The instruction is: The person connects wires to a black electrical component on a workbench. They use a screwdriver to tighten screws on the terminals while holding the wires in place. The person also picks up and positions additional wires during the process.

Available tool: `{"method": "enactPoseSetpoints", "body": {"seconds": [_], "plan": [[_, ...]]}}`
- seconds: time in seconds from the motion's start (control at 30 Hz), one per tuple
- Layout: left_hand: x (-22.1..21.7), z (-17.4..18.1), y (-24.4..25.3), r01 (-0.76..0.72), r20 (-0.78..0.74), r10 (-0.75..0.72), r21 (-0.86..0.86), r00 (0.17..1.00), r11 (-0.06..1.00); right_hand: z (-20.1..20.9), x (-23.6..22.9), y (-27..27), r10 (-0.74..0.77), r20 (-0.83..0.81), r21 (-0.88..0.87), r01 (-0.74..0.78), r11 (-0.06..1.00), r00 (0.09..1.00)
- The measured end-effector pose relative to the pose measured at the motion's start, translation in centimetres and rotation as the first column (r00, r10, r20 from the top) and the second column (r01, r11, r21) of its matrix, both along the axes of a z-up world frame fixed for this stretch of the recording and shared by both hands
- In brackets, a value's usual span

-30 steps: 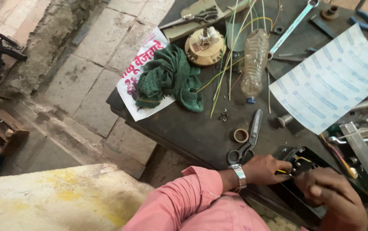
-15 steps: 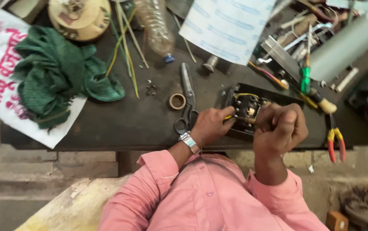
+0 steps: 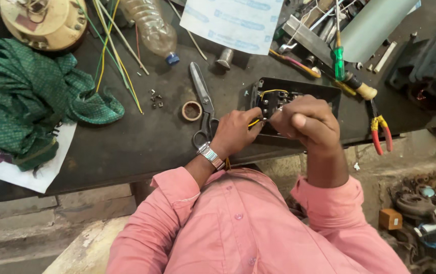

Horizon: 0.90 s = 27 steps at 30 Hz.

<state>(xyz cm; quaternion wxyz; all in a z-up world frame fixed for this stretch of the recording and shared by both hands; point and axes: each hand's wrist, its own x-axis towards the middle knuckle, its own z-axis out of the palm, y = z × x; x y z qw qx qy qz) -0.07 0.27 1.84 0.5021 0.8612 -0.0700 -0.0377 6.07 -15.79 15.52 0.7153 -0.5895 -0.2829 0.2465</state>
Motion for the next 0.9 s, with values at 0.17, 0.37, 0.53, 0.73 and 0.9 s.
{"method": "enactPoseSetpoints", "body": {"seconds": [0.17, 0.37, 0.53, 0.73, 0.9], "plan": [[0.0, -0.6, -0.1, -0.002, 0.004, 0.003, -0.055, 1.0, 0.999, -1.7, -1.7, -0.2, -0.21, -0.021, 0.046, 0.211, 0.976, 0.977], [0.1, -1.1, -0.2, 0.012, -0.013, -0.013, -0.06, 1.0, 0.998, -2.8, -3.0, 0.9, -0.394, -0.026, 0.091, 0.395, 0.914, 0.919], [0.4, -0.2, -0.1, 0.046, 0.006, -0.046, -0.018, 0.999, 0.999, -4.3, -4.0, 3.5, -0.729, 0.039, 0.21, 0.707, 0.675, 0.684], [-0.7, 3.1, 2.1, 0.0, -0.108, -0.018, -0.169, 0.994, 0.986, 0.9, -4.3, 3.0, -0.782, 0.076, 0.103, 0.775, 0.624, 0.619], [-3.2, 6.0, 4.6, 0.011, -0.104, -0.048, -0.327, 0.993, 0.945, 5.3, -6.3, 1.0, -0.373, 0.438, -0.46, 0.56, 0.689, 0.818]]}}
